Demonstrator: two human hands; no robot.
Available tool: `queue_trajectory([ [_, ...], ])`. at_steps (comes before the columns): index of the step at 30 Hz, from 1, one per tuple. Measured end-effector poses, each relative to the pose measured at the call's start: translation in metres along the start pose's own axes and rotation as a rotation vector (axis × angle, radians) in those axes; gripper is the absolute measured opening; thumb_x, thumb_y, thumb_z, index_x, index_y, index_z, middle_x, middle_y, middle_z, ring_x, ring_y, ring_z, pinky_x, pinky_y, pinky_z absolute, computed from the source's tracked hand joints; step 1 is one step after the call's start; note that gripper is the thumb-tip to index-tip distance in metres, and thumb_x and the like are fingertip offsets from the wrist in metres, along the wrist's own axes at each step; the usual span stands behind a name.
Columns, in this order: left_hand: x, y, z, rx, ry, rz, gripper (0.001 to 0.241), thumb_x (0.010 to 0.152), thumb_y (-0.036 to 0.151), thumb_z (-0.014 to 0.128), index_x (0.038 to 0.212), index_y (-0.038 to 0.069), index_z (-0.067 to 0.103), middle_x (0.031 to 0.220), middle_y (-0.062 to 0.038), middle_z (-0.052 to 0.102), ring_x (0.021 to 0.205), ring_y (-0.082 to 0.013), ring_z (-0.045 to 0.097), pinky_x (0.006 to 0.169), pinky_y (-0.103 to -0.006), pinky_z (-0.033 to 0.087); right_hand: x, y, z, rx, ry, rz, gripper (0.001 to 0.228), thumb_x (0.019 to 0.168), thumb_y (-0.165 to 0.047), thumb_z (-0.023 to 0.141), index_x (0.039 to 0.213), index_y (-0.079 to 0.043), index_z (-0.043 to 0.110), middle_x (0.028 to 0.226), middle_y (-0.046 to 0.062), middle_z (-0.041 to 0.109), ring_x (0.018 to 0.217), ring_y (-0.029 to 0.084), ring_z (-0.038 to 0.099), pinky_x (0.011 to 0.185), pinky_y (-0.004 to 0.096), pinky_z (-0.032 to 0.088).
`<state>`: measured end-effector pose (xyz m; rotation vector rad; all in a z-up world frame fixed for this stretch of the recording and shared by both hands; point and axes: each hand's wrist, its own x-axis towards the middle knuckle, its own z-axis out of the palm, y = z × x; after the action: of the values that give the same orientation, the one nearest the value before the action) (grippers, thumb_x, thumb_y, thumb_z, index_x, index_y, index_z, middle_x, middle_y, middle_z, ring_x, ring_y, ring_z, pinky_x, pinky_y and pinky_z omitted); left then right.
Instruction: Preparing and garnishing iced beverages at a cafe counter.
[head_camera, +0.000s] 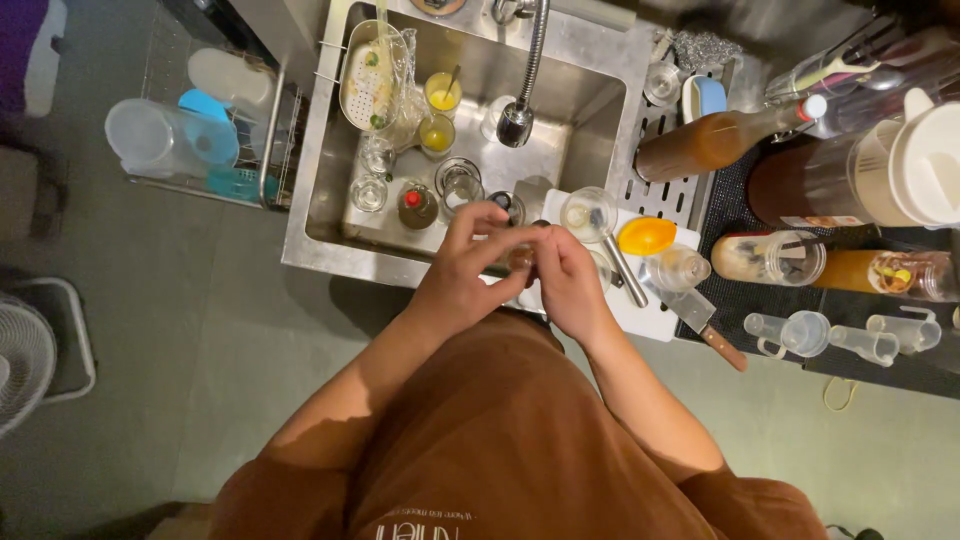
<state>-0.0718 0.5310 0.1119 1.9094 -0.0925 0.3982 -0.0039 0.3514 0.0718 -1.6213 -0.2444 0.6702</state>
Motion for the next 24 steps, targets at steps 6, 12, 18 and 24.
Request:
queue_trajectory([
  [6,-0.019,-0.053,0.022,-0.604,0.067,-0.330,0.036,0.100,0.009,0.072,0.135,-0.002,0.067,0.113,-0.007,0.068,0.101,-0.0157,0.068,0.090,-0.0326,0.059,0.006,-0.016,0.003,-0.290,0.140,-0.103,0.022,0.114,-0.022,0.049,0.103,-0.005,0.057,0.076,0.002,0.051,0.065,0.010,0.046,0.058,0.032,0.043],
  [12,-0.030,-0.089,0.018,-0.906,0.312,-0.556,0.036,0.097,0.009,0.069,0.130,-0.003,0.063,0.126,-0.013,0.070,0.101,-0.0195,0.072,0.087,-0.0330,0.060,0.028,-0.004,0.005,-0.806,0.139,-0.557,0.023,0.110,-0.013,0.056,0.129,-0.003,0.065,0.108,0.017,0.068,0.099,0.030,0.064,0.088,0.036,0.052],
  [18,-0.051,-0.139,0.055,-0.943,0.469,-0.633,0.036,0.099,0.015,0.067,0.126,-0.008,0.066,0.129,-0.008,0.070,0.102,-0.0198,0.072,0.090,-0.0339,0.060,0.043,-0.002,0.029,-0.555,0.023,-0.573,0.026,0.104,-0.007,0.061,0.129,0.001,0.063,0.119,0.019,0.064,0.106,0.036,0.064,0.091,0.037,0.054],
  [24,-0.040,-0.180,0.075,-0.966,0.617,-0.470,0.034,0.103,0.016,0.063,0.130,-0.006,0.065,0.119,-0.009,0.071,0.100,-0.0189,0.072,0.090,-0.0333,0.060,0.084,0.030,0.034,-1.041,0.062,-0.780,0.021,0.099,0.002,0.066,0.119,-0.003,0.072,0.113,0.014,0.071,0.103,0.038,0.066,0.095,0.045,0.052],
])
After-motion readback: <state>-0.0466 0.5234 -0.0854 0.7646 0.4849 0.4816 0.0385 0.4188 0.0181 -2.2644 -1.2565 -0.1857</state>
